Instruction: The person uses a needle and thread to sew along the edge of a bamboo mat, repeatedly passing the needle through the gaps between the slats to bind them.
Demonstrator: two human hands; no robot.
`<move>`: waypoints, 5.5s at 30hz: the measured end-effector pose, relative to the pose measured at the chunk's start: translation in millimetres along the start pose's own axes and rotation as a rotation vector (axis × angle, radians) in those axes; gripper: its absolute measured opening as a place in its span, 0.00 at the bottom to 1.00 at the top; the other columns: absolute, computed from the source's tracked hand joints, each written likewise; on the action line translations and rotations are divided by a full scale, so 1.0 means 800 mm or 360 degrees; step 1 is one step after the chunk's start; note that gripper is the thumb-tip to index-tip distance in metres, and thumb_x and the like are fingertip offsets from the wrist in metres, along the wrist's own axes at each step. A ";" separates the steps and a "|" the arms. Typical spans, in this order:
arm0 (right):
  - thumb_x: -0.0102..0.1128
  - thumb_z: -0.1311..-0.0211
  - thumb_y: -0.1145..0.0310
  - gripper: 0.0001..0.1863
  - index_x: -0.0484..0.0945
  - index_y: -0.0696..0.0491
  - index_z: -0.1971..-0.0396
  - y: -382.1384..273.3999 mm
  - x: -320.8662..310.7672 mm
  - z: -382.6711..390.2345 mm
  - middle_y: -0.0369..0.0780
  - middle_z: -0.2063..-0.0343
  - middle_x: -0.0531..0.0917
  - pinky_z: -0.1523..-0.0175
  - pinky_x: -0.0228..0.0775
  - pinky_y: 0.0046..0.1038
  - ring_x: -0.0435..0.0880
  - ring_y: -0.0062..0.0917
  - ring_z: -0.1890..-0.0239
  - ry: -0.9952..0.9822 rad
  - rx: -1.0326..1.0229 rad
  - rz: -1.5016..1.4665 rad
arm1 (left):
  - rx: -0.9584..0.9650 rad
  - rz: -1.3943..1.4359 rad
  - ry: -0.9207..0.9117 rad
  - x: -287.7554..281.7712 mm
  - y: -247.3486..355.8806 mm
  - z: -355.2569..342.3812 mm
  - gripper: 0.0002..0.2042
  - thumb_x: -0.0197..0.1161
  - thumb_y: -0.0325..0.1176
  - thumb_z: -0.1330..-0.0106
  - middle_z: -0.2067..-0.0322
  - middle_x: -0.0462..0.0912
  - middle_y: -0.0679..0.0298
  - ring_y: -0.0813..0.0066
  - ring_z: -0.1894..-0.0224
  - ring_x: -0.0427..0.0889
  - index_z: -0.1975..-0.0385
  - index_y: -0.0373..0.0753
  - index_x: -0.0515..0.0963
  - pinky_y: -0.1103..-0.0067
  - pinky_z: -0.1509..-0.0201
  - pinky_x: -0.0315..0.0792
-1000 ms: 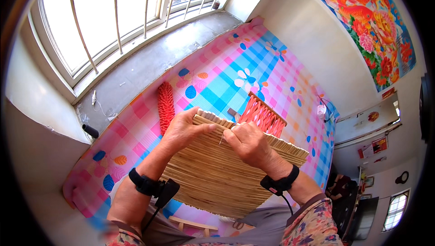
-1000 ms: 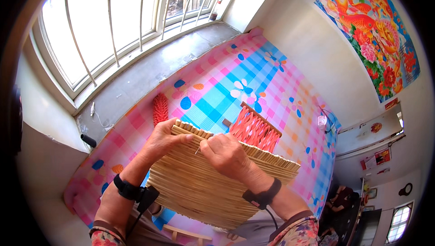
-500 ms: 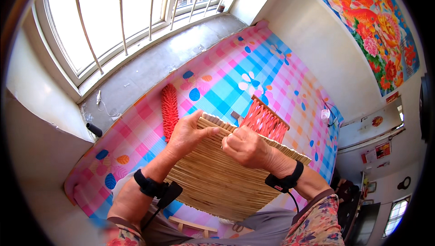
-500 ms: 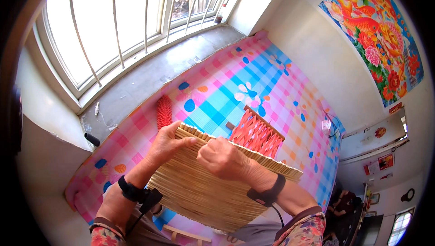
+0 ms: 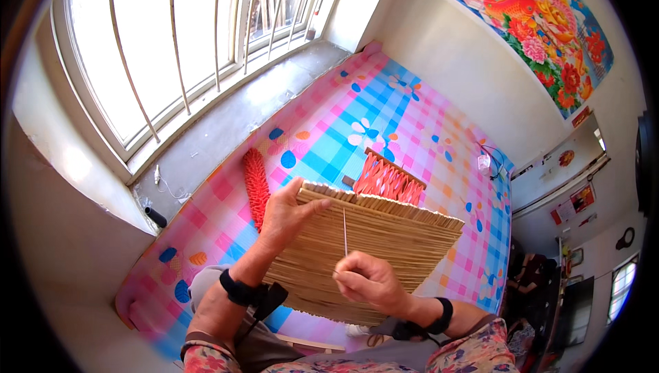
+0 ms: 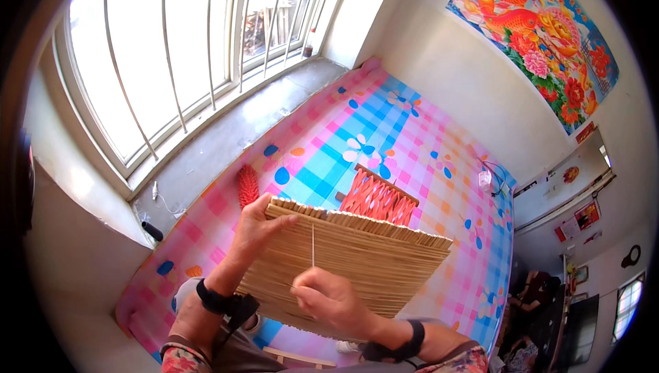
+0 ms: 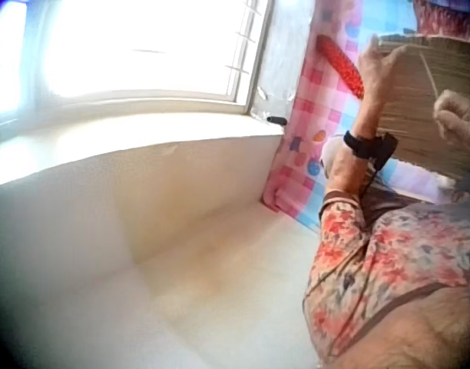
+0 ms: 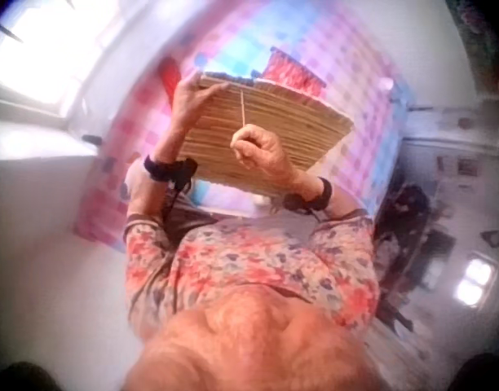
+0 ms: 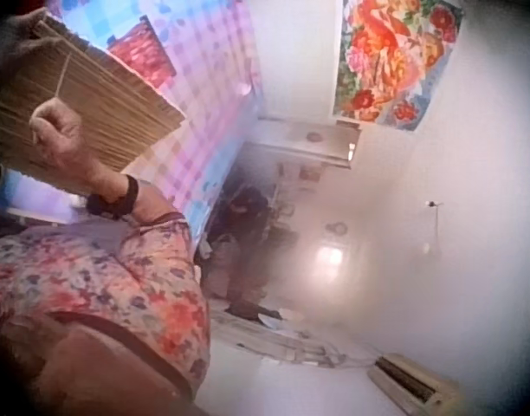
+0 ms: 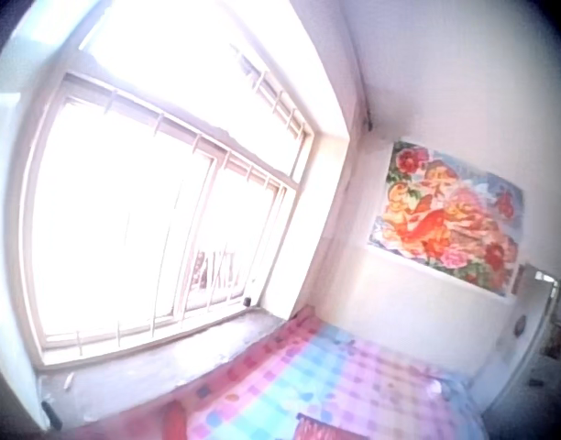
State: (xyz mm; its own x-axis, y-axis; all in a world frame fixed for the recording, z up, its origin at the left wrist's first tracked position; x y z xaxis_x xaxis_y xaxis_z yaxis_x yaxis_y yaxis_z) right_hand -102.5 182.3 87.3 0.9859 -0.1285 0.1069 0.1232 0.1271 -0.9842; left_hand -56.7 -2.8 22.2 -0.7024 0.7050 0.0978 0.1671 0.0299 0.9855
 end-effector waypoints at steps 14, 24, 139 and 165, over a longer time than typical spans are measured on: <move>0.55 0.35 0.70 0.06 0.76 0.57 0.65 0.049 -0.074 0.229 0.37 0.77 0.79 0.75 0.64 0.16 0.73 0.15 0.81 0.0533 0.0288 -0.0177 | 0.1142 -0.0728 0.0224 0.067 0.119 0.165 0.15 0.74 0.27 0.56 0.71 0.82 0.60 0.62 0.68 0.81 0.71 0.37 0.74 0.73 0.65 0.74; 0.58 0.39 0.69 0.09 0.78 0.59 0.64 0.087 -0.052 0.242 0.38 0.64 0.80 0.55 0.69 0.23 0.78 0.21 0.60 0.0825 -0.0035 0.0666 | 0.1230 -0.1012 0.0043 0.104 0.038 0.236 0.16 0.72 0.28 0.56 0.67 0.82 0.59 0.60 0.65 0.81 0.68 0.37 0.74 0.71 0.62 0.74; 0.45 0.30 0.63 0.14 0.73 0.56 0.72 0.151 0.001 0.226 0.38 0.74 0.74 0.52 0.67 0.29 0.72 0.22 0.72 0.0689 0.0001 -0.1509 | -0.0373 -0.1171 -0.1115 0.159 0.011 0.256 0.05 0.63 0.24 0.48 0.74 0.74 0.54 0.57 0.70 0.77 0.75 0.34 0.74 0.71 0.67 0.71; 0.50 0.31 0.68 0.11 0.74 0.60 0.59 0.171 0.002 0.236 0.38 0.64 0.80 0.54 0.73 0.23 0.79 0.20 0.62 0.0617 0.0593 -0.0903 | -0.0824 -0.0561 -0.0965 0.116 -0.008 0.263 0.02 0.59 0.20 0.42 0.72 0.77 0.66 0.83 0.67 0.76 0.71 0.33 0.74 0.83 0.61 0.72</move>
State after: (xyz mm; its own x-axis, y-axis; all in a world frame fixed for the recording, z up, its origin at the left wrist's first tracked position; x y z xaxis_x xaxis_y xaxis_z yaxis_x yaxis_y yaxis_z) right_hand -63.0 385.4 -20.9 0.6595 -0.5983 0.4551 0.6941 0.2525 -0.6741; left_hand 22.6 211.9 -4.0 -0.1401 0.9754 -0.1701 -0.4297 0.0949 0.8980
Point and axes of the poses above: each hand's wrist, its own z-axis away from the middle knuckle, its own x-axis out of the palm, y = z × x, the point moved 4 cm from there along -z, towards the middle knuckle
